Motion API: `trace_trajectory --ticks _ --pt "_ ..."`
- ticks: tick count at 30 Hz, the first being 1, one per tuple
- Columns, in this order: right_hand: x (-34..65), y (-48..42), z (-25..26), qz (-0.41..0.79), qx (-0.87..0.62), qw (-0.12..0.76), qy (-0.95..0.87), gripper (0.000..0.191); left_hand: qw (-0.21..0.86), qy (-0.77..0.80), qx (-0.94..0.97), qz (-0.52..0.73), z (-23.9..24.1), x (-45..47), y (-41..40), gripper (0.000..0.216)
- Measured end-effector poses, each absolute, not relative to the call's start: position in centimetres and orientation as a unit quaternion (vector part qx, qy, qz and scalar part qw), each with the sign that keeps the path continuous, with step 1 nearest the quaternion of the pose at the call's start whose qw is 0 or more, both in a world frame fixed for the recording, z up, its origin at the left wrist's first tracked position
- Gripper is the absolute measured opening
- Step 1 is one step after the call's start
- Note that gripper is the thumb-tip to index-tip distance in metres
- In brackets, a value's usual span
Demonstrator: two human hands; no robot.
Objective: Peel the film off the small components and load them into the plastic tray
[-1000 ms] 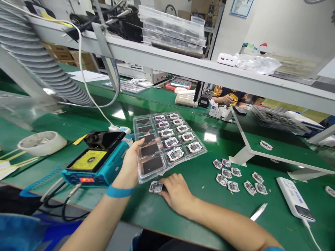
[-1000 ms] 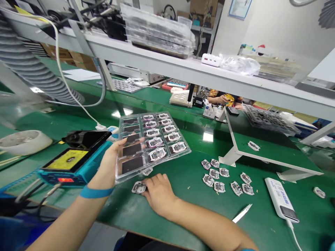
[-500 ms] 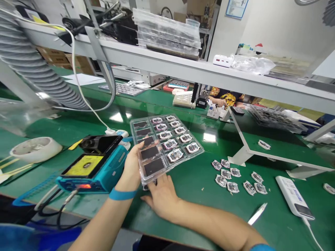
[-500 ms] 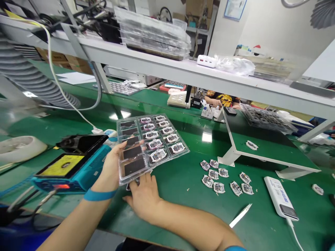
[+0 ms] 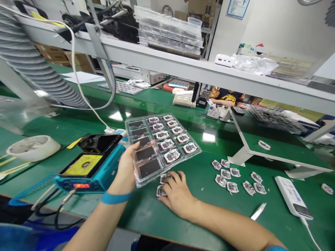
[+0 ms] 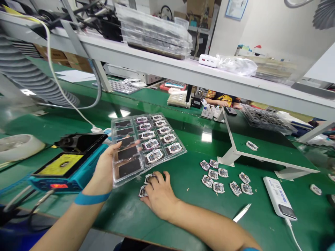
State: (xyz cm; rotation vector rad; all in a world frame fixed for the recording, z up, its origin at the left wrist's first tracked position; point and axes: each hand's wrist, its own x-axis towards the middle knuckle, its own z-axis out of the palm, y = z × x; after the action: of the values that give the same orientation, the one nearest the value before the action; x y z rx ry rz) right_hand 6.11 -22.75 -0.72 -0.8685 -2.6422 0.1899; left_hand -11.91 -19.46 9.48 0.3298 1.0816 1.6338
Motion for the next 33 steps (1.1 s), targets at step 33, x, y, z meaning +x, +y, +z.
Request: trace_trajectory --ticks 33 --pt "11.4 -22.4 6.4 0.018 -0.187 0.299 -0.936 0.009 0.674 0.414 0.101 0.603 5.9 -5.2 -20.9 0.027"
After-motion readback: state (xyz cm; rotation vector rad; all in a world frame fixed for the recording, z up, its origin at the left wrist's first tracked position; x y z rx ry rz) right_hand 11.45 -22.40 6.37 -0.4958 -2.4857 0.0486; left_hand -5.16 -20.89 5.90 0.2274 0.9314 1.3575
